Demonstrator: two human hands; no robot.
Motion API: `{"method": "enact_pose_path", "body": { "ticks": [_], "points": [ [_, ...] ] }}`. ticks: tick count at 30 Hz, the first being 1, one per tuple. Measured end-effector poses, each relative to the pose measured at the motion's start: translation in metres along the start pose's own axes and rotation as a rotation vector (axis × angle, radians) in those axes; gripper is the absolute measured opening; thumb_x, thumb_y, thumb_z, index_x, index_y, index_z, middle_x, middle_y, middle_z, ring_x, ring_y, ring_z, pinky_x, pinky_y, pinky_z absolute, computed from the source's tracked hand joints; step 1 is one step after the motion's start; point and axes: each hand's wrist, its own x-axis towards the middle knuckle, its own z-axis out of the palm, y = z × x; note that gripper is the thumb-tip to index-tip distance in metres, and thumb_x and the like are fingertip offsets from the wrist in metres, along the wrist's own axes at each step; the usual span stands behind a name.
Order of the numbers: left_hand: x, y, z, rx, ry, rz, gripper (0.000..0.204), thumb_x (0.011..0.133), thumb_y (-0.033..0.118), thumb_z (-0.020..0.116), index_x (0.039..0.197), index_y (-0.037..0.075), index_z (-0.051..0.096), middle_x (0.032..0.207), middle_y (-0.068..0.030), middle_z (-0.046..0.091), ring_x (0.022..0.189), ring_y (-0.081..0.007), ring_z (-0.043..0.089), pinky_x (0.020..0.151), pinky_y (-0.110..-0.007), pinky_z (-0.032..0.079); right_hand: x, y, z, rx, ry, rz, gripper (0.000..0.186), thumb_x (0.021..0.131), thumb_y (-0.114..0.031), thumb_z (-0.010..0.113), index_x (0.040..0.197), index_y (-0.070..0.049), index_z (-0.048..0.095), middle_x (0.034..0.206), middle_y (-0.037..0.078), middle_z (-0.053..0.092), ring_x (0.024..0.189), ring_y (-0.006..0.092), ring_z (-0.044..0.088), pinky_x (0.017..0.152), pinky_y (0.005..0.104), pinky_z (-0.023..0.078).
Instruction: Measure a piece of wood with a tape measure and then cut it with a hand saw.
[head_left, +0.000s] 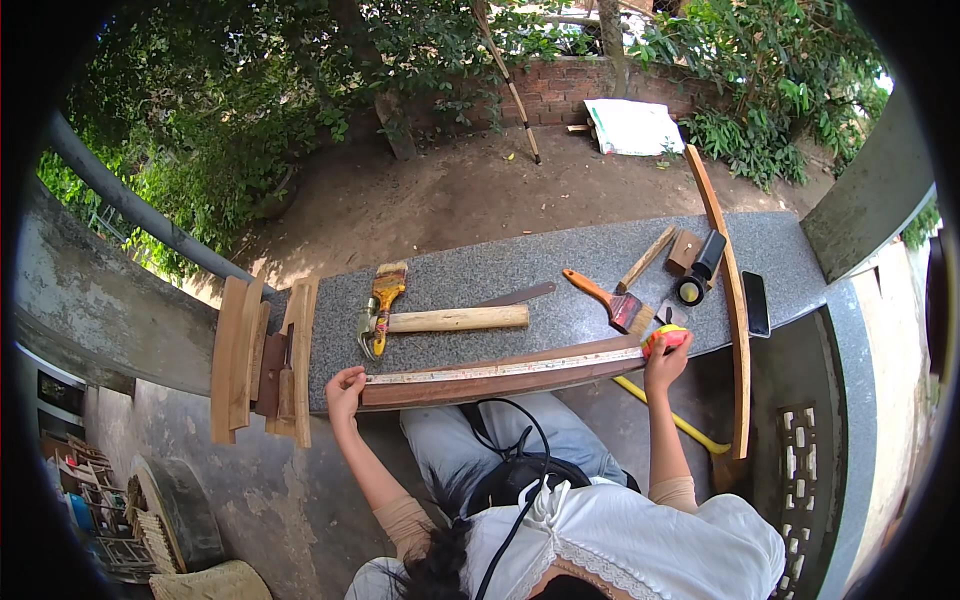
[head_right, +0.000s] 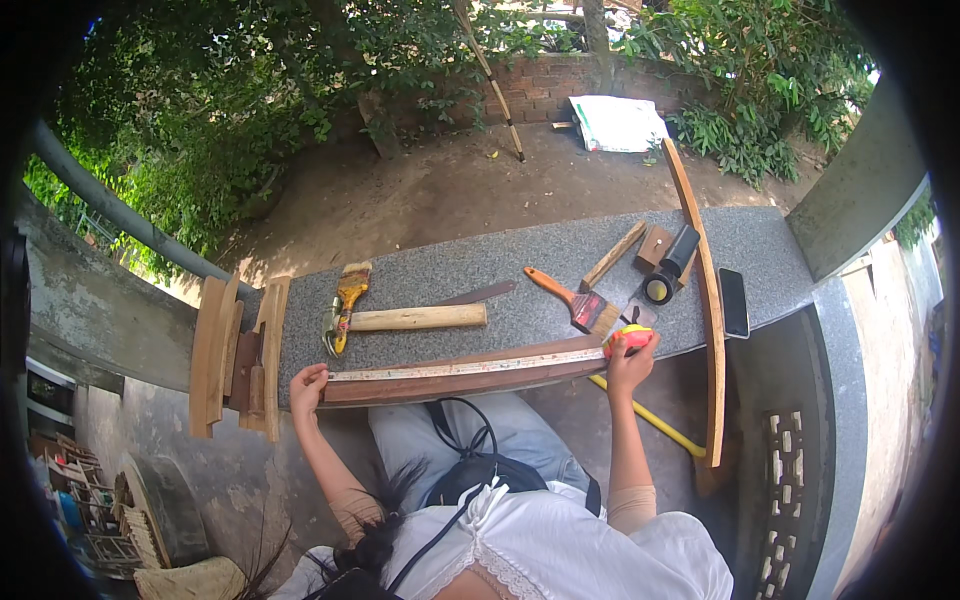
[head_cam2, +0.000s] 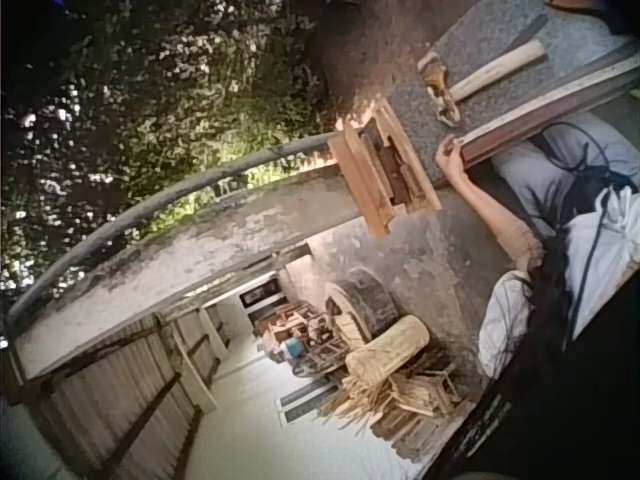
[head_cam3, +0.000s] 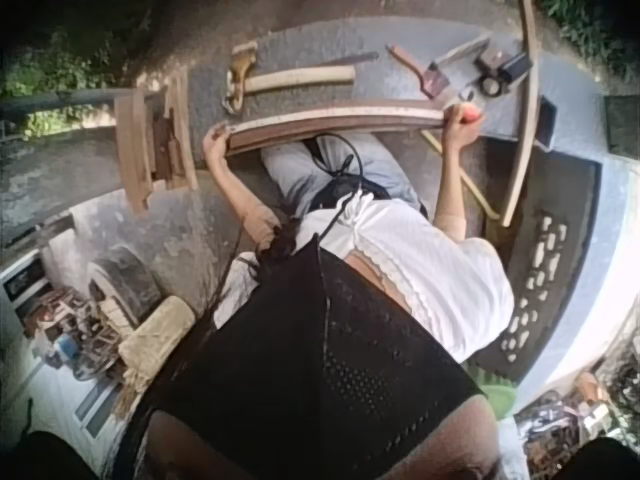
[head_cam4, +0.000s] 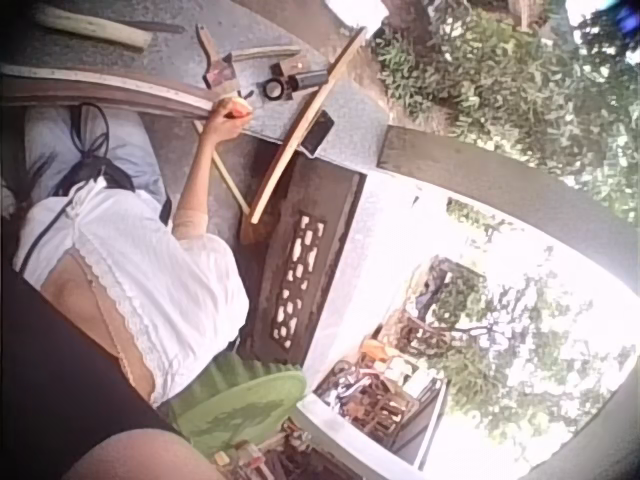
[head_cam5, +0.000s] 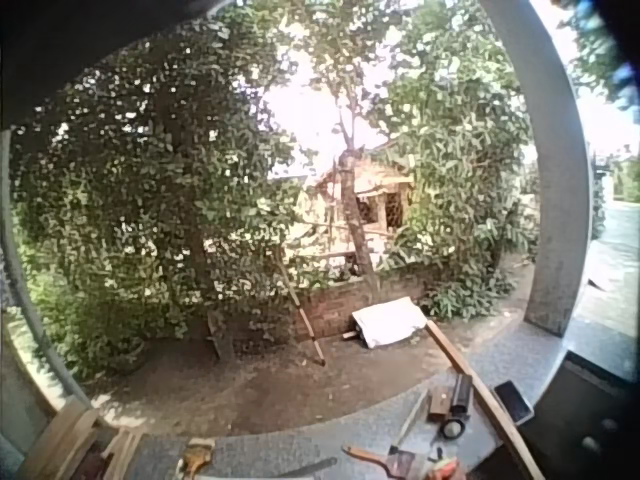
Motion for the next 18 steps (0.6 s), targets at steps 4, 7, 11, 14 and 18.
{"method": "enact_pose_path", "body": {
  "ticks": [4, 7, 11, 14, 18],
  "points": [
    [-0.0014, 0.0016, 0.0016, 0.014, 0.009, 0.019, 0.016, 0.075, 0.002, 0.064, 0.091, 0.001, 0.064, 0.072, -0.0005, 0.058, 0.067, -0.0073, 0.051, 0.064, -0.02, 0.041, 0.0001, 0.0014, -0.0004, -0.001, -0.025, 0.012, 0.06, 0.08, -0.046, 0.052, 0.113, 0.003, 0.041, 0.081, 0.024, 0.057, 0.076, 0.0408, 0.057, 0.064, 0.0428, 0.042],
    [-0.0016, 0.0015, 0.0014, 0.007, 0.012, 0.015, 0.016, 0.075, 0.001, 0.064, 0.091, 0.001, 0.064, 0.072, -0.0002, 0.058, 0.067, -0.0072, 0.051, 0.064, -0.02, 0.04, 0.0001, -0.0003, -0.0004, -0.001, -0.011, 0.006, 0.058, 0.08, -0.045, 0.052, 0.112, 0.002, 0.042, 0.081, 0.024, 0.057, 0.076, 0.0408, 0.057, 0.064, 0.0428, 0.042],
    [-0.0017, -0.0012, 0.0005, -0.037, 0.003, 0.021, 0.016, 0.075, 0.002, 0.064, 0.091, 0.001, 0.064, 0.071, 0.0005, 0.058, 0.066, -0.0069, 0.05, 0.064, -0.02, 0.04, 0.0006, -0.0033, -0.0006, 0.017, -0.006, 0.0, 0.055, 0.08, -0.043, 0.053, 0.111, 0.002, 0.042, 0.079, 0.023, 0.057, 0.075, 0.0408, 0.057, 0.063, 0.0429, 0.042],
    [-0.0016, -0.0021, -0.0002, -0.075, -0.005, -0.003, 0.016, 0.075, 0.002, 0.065, 0.091, 0.001, 0.064, 0.072, 0.001, 0.057, 0.067, -0.0068, 0.05, 0.064, -0.02, 0.04, 0.0006, -0.0025, -0.0009, 0.016, -0.013, 0.014, 0.055, 0.08, -0.041, 0.053, 0.111, 0.002, 0.042, 0.079, 0.024, 0.057, 0.075, 0.0407, 0.056, 0.064, 0.0429, 0.042],
    [0.0003, -0.006, -0.0017, -0.118, -0.011, -0.035, 0.016, 0.075, 0.003, 0.065, 0.091, 0.001, 0.064, 0.072, 0.0019, 0.056, 0.068, -0.0066, 0.049, 0.064, -0.019, 0.039, 0.0003, -0.0038, -0.0009, 0.008, -0.01, 0.013, 0.055, 0.08, -0.042, 0.053, 0.111, 0.002, 0.042, 0.079, 0.023, 0.057, 0.075, 0.0405, 0.057, 0.064, 0.0429, 0.042]
  ]
}}
